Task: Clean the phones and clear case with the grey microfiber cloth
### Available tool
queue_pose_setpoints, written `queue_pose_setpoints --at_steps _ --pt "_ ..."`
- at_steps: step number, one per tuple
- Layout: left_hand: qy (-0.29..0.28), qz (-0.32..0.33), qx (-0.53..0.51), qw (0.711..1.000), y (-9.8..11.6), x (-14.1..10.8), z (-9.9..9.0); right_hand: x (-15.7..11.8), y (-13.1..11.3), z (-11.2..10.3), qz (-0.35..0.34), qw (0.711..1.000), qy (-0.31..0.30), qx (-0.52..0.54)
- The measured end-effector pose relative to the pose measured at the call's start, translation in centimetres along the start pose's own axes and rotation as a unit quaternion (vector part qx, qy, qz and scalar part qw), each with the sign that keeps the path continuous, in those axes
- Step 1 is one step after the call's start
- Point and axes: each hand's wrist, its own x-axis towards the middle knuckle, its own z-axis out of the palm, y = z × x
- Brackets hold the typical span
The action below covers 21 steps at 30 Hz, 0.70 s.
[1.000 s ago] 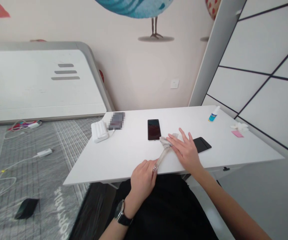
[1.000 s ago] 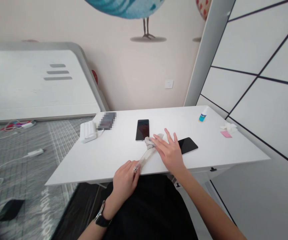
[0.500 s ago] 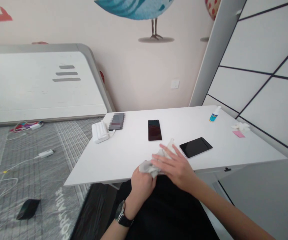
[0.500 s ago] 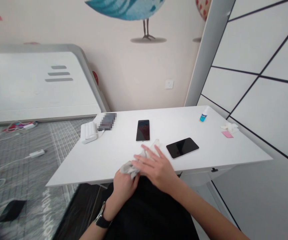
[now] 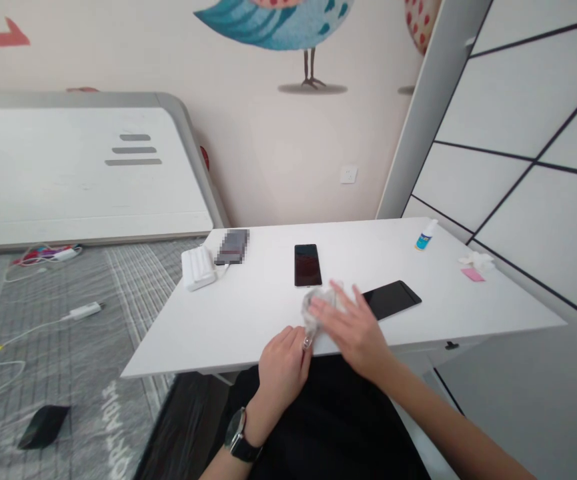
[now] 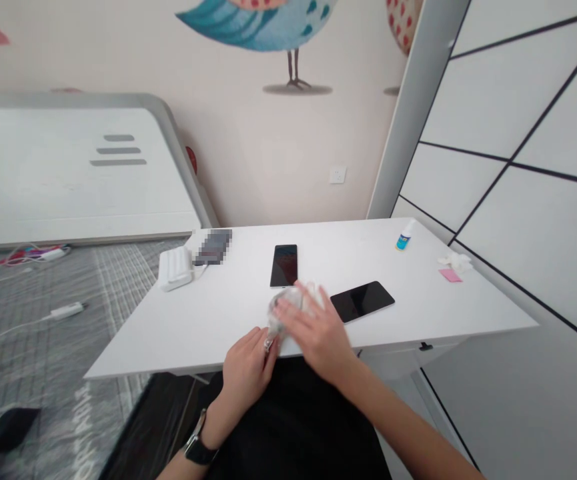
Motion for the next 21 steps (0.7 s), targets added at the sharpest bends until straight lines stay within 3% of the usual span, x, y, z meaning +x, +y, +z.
queue_pose_setpoints --at_steps 2,3,6,7,11,13,16,21 --pt "0.038 0.011 0.013 0.999 -0.1 0.0 0.1 0.0 -0.2 -0.1 -0.059 0.997 -0.042 0.034" --pt "0.038 0.01 0.013 0.999 -0.1 0.0 0.1 0.1 -0.1 -0.1 -0.045 0.998 -0.041 0.027" --pt "-0.022 -0.008 -0.013 1.0 -0.2 0.1 0.0 0.1 0.7 0.0 0.059 0.996 0.054 -0.028" --pt "-0.03 -0.009 -0.02 0.999 -0.2 0.1 0.1 0.1 0.7 0.0 0.069 0.995 0.06 -0.032" --pt "0.041 0.003 -0.01 0.999 -0.3 -0.5 0.5 -0.4 -0.9 0.3 -0.054 0.996 -0.023 0.064" --pt "0.051 0.0 -0.016 0.999 -0.2 -0.5 0.3 -0.6 -1.2 0.4 -0.064 0.994 -0.011 0.084" --pt "0.043 -0.067 -0.127 0.989 0.1 0.7 -1.0 -0.3 -0.2 0.6 0.024 0.993 0.059 0.1" --pt "0.16 -0.154 -0.313 0.923 0.4 3.8 -2.8 0.7 -0.4 1.4 0.162 0.957 0.13 0.202"
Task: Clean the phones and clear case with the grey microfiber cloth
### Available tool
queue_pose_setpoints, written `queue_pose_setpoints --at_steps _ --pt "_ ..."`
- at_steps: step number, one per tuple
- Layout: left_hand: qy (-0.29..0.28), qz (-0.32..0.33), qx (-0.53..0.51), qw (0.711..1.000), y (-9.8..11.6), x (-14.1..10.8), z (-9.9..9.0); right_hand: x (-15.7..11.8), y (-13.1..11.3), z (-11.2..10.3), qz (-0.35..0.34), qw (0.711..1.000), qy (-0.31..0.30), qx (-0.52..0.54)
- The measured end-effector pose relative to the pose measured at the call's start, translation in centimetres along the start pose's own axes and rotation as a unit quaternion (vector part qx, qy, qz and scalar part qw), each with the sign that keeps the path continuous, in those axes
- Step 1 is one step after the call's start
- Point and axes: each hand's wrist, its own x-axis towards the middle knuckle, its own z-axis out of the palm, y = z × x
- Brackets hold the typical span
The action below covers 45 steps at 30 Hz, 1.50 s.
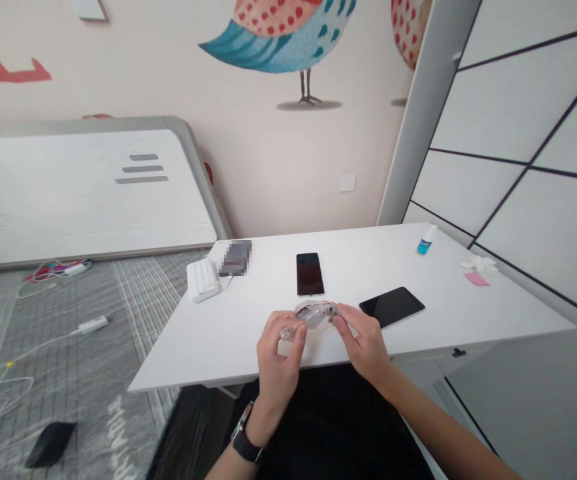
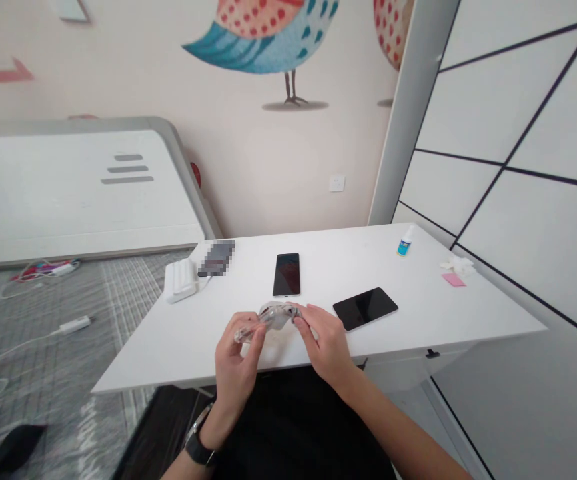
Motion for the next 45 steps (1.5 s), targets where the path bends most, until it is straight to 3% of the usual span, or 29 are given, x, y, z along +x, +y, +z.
queue_pose_setpoints --at_steps 5,8,12,15,18,24,28,33,36,41,45 --pt "-0.08 0.005 0.009 0.997 -0.8 -0.3 1.4 -0.2 -1.3 1.0 0.123 0.989 0.04 0.068" --pt "-0.136 0.007 0.04 0.99 -1.3 -0.9 2.0 0.2 -1.7 0.7 0.144 0.983 0.075 0.083" --pt "-0.182 0.018 0.083 0.98 -1.7 -1.1 2.2 1.3 -2.2 -0.2 0.056 0.99 0.11 0.068" --pt "-0.175 0.039 0.16 0.971 -2.0 -1.3 2.4 1.8 -2.7 -1.0 -0.096 0.994 0.048 -0.007" --pt "-0.166 0.058 0.204 0.963 -2.2 -1.5 2.7 2.3 -2.7 -1.8 -0.201 0.974 -0.022 -0.102" --pt "-0.157 0.062 0.21 0.963 -2.0 -1.2 3.0 3.3 -1.7 -2.6 -0.165 0.967 0.038 -0.19" --pt "-0.153 0.062 0.221 0.961 -2.1 -1.2 2.9 3.1 -1.7 -2.6 -0.212 0.962 -0.027 -0.167" --pt "-0.157 0.061 0.215 0.962 -2.2 -1.2 3.0 3.2 -1.2 -2.8 -0.162 0.968 0.034 -0.189" --pt "-0.152 0.065 0.221 0.961 -2.2 -1.1 3.1 3.1 -1.3 -2.8 -0.195 0.966 -0.023 -0.168" --pt "-0.155 0.063 0.214 0.962 -2.4 -1.2 3.0 3.4 -1.6 -3.0 -0.154 0.969 0.015 -0.193" --pt "-0.149 0.062 0.219 0.962 -2.4 -1.3 3.0 3.5 -1.7 -3.2 -0.196 0.966 -0.047 -0.163"
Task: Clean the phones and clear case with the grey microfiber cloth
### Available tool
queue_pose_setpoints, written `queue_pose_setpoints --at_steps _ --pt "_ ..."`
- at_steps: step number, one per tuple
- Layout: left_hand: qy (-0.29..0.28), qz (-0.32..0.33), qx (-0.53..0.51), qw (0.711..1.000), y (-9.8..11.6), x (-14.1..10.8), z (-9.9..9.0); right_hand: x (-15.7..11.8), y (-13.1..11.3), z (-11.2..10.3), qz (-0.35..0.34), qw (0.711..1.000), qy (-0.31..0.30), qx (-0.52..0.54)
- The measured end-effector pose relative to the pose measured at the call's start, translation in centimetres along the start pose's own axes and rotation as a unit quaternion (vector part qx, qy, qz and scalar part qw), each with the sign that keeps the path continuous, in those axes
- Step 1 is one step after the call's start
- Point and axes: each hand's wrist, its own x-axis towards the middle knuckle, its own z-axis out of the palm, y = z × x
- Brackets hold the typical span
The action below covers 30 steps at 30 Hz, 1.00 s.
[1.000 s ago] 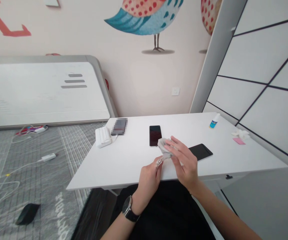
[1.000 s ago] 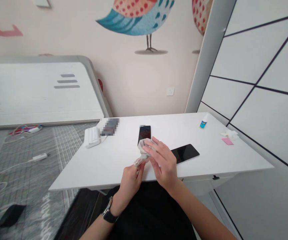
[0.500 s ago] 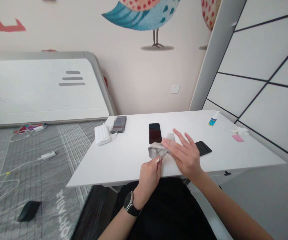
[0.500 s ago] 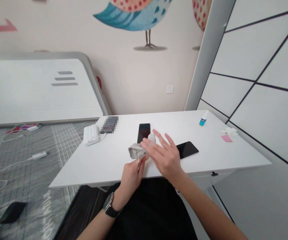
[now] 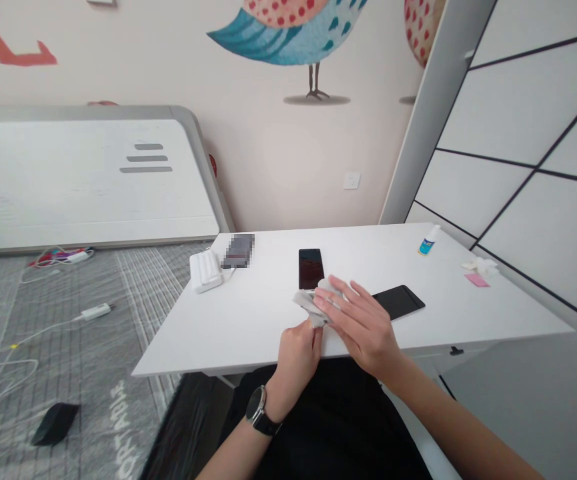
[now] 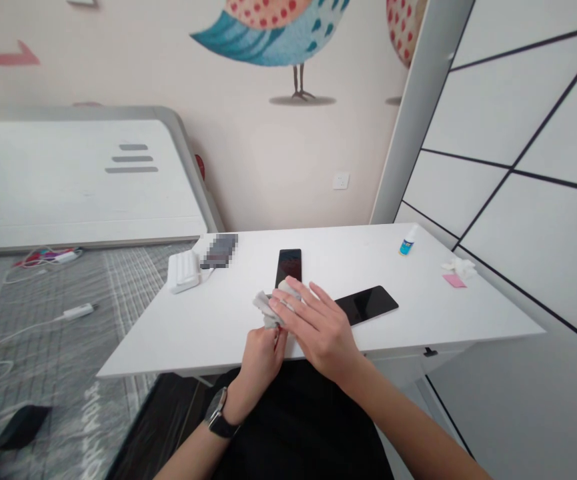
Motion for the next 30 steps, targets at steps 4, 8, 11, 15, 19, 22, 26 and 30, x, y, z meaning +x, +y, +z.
queue_pose_setpoints --at_steps 4,8,11,15,19,22,26,30 --pt "-0.011 0.0 -0.02 1.0 0.1 0.1 -0.1 -0.2 0.5 -0.2 0.055 0.996 0.054 -0.045" --pt "-0.003 -0.001 -0.018 1.0 0.2 0.2 -0.3 -0.4 0.1 -0.4 0.001 1.0 -0.003 0.0" --pt "-0.008 -0.001 -0.021 1.0 0.2 0.2 -0.3 -0.2 0.0 -0.5 0.021 1.0 0.01 -0.02" --pt "-0.008 -0.005 -0.013 1.0 0.1 0.2 -0.2 0.2 0.1 -0.4 0.011 1.0 0.003 -0.006" --pt "-0.012 -0.015 -0.005 1.0 0.1 0.1 0.0 0.5 0.2 -0.4 0.006 1.0 0.003 -0.008" --pt "-0.022 -0.015 -0.006 1.0 0.2 0.1 0.0 0.7 0.2 -0.5 0.034 0.999 0.025 -0.032" --pt "-0.035 -0.026 0.0 0.999 0.3 0.0 -0.1 0.9 0.2 -0.6 -0.012 1.0 -0.013 -0.008" --pt "-0.04 -0.027 -0.012 0.999 0.4 0.1 -0.2 0.8 0.5 -0.5 0.038 0.998 0.03 -0.045"
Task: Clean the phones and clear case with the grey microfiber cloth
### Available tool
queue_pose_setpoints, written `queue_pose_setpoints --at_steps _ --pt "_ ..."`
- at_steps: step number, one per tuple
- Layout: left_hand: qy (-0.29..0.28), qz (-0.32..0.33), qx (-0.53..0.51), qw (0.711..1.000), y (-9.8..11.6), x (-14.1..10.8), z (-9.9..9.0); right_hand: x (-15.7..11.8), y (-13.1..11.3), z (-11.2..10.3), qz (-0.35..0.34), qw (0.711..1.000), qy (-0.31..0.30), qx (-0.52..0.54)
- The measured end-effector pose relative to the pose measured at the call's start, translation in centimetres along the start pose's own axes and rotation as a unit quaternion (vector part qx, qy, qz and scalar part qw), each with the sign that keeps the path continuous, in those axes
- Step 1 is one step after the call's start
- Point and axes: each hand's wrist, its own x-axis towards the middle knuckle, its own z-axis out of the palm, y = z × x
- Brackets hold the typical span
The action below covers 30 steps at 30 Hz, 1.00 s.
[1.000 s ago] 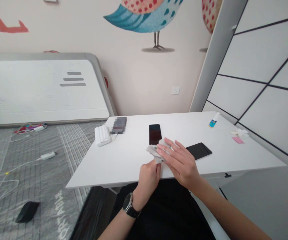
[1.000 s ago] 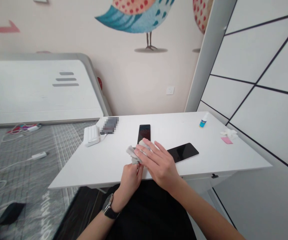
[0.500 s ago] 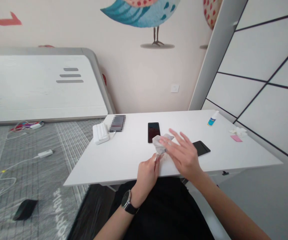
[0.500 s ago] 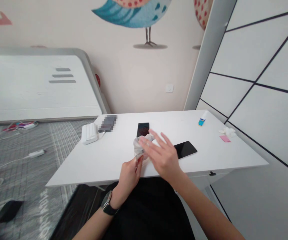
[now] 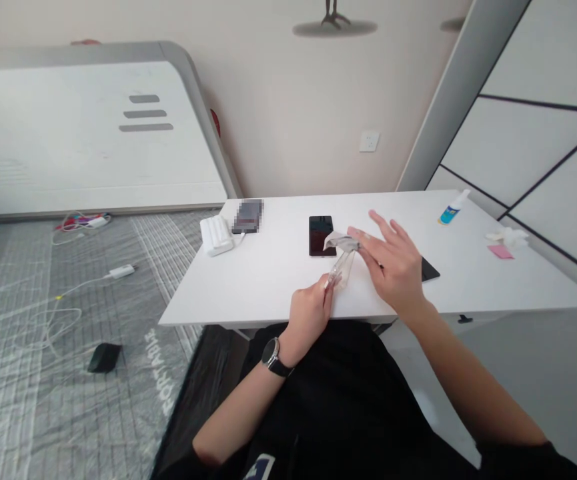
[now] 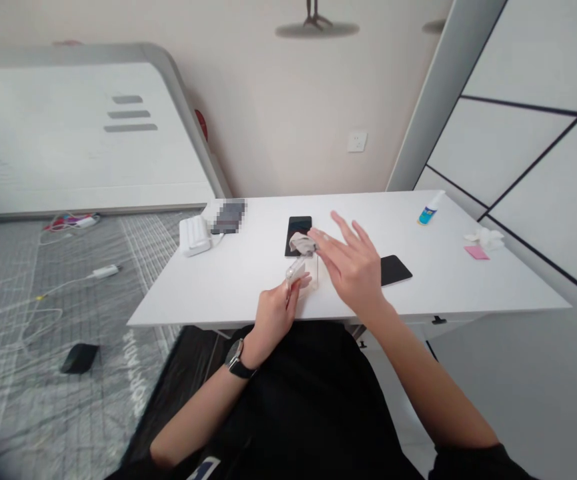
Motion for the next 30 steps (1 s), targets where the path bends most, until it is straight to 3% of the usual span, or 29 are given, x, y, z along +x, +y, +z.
queue_pose_setpoints --at_steps 4,8,12,17,21,24,27,30 --pt "0.014 0.008 0.009 1.0 -0.1 0.1 0.0 -0.3 -0.2 0.2 -0.059 0.996 -0.046 0.052" --pt "0.019 0.013 0.0 1.0 -0.2 0.2 0.1 -0.3 0.0 0.2 -0.001 1.0 0.01 0.014" --pt "0.027 0.016 0.006 0.999 -0.4 0.1 0.2 -0.4 -0.1 0.1 -0.081 0.994 -0.049 0.057" --pt "0.013 0.009 0.003 1.0 -0.5 0.1 0.4 -0.4 -0.1 0.5 -0.038 0.999 0.01 0.028" --pt "0.005 0.003 0.016 1.0 -0.5 0.0 0.4 -0.5 -0.8 0.7 -0.114 0.989 -0.032 0.087" --pt "0.003 -0.003 0.016 1.0 -0.2 -0.1 -0.1 -0.6 0.1 0.8 -0.061 0.994 0.014 0.091" --pt "0.013 -0.03 -0.059 0.998 -0.1 0.0 -0.8 -1.1 2.2 1.2 0.021 0.995 0.068 0.07" --pt "0.012 -0.066 -0.13 0.989 -0.1 0.1 -1.2 -2.5 3.1 2.2 0.06 0.997 0.046 0.023"
